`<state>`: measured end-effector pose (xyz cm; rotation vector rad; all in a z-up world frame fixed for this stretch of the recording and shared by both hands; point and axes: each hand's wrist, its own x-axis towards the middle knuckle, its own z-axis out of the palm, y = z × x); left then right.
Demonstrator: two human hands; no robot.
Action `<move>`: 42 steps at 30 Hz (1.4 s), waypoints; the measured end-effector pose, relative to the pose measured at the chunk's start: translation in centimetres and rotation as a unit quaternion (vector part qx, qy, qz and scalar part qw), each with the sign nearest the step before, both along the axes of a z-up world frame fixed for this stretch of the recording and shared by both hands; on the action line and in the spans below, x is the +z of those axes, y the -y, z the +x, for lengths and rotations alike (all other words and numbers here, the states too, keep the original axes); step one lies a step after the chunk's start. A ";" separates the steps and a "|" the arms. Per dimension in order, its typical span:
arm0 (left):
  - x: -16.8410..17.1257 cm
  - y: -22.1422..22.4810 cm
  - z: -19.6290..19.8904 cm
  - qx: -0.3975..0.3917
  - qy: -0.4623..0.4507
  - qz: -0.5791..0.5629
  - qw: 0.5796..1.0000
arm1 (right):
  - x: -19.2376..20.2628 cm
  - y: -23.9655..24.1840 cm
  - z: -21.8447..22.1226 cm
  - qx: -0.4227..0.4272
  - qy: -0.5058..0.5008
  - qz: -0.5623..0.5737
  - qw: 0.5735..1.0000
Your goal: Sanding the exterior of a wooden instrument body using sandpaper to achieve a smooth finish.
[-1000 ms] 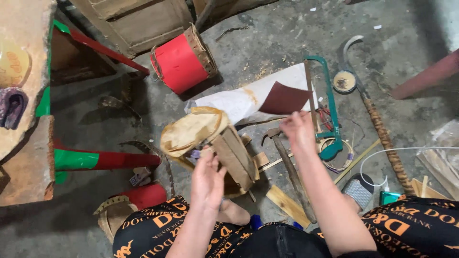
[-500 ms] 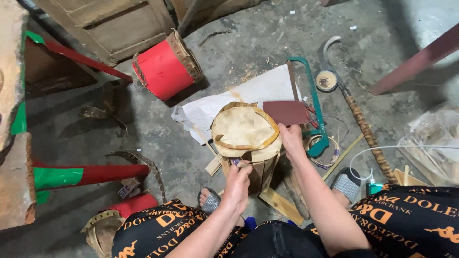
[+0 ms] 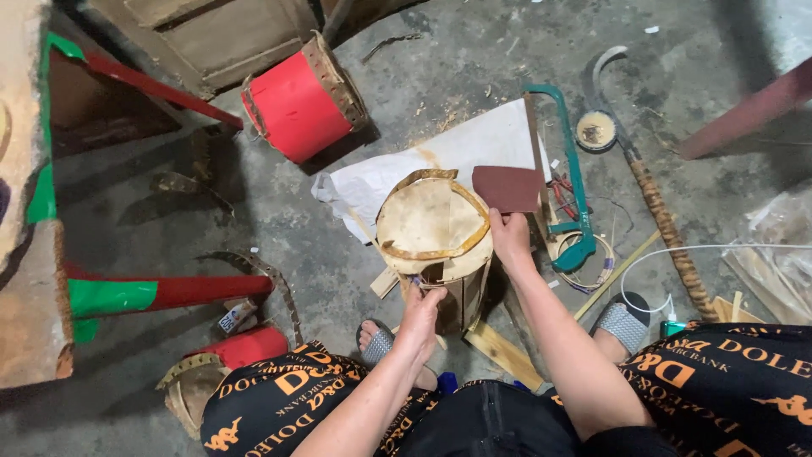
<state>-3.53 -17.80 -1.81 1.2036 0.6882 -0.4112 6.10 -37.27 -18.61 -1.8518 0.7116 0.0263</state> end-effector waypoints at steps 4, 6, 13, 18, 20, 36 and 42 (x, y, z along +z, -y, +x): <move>2.8 -0.5 -0.3 -0.017 0.074 0.072 0.994 | 3.6 -1.3 0.3 0.014 0.010 -0.031 0.999; 3.5 -1.1 -0.7 -0.090 0.179 0.243 0.949 | 4.7 -1.8 0.2 0.011 0.009 -0.038 0.999; 1.6 -1.9 -0.5 -0.315 0.345 0.576 0.670 | 7.6 -3.6 0.1 0.047 0.013 -0.057 0.997; 0.1 -1.6 -0.6 -0.293 0.408 0.663 0.555 | 6.0 -4.3 -0.4 0.052 0.055 -0.057 0.996; -1.1 -1.5 -0.4 -0.300 0.424 0.661 0.542 | 6.4 -4.9 -0.6 0.056 0.063 -0.068 0.994; -0.5 -4.0 -1.4 -0.310 0.356 0.697 0.541 | 7.1 -6.1 -0.8 0.073 0.103 -0.089 0.988; -2.9 -4.1 -2.7 -0.393 0.311 0.635 0.588 | 4.7 -5.8 -0.9 0.091 0.116 -0.078 0.986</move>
